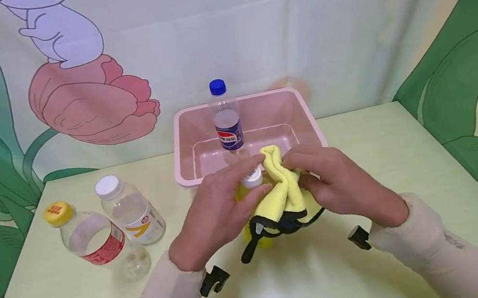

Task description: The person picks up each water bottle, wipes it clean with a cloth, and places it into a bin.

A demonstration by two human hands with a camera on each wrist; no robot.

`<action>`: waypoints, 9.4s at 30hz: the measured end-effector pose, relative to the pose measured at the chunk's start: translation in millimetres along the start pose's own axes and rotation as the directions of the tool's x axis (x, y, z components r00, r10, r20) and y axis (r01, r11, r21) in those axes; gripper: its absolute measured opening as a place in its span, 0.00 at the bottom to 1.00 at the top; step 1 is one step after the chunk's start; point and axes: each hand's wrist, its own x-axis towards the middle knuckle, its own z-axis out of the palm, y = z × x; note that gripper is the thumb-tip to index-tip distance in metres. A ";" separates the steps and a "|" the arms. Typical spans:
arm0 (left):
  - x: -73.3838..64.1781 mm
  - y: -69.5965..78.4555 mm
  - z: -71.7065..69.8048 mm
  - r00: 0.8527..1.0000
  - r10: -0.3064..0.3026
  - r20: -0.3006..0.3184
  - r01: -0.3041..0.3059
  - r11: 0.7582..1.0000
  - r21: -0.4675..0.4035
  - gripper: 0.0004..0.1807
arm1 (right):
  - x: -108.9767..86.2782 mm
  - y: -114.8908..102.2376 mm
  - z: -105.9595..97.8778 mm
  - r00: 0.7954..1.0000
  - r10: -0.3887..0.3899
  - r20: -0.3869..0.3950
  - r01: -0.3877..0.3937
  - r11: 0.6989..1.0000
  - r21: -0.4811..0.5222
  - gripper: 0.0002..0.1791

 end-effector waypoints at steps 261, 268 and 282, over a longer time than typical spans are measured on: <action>87.6 1.3 -97.5 0.943 -0.178 -0.283 0.120 0.970 -0.210 0.22 | -47.6 23.8 14.0 0.994 -0.012 -0.108 0.053 0.921 0.385 0.18; 90.7 -8.7 -93.8 0.926 -0.230 -0.298 0.174 0.963 -0.205 0.24 | -48.0 23.8 13.1 0.995 -0.008 -0.101 0.045 0.929 0.367 0.18; 97.3 -29.8 -86.0 0.905 -0.326 -0.272 0.268 0.936 -0.229 0.25 | -50.6 26.7 14.3 0.998 0.043 -0.055 -0.020 0.934 0.357 0.17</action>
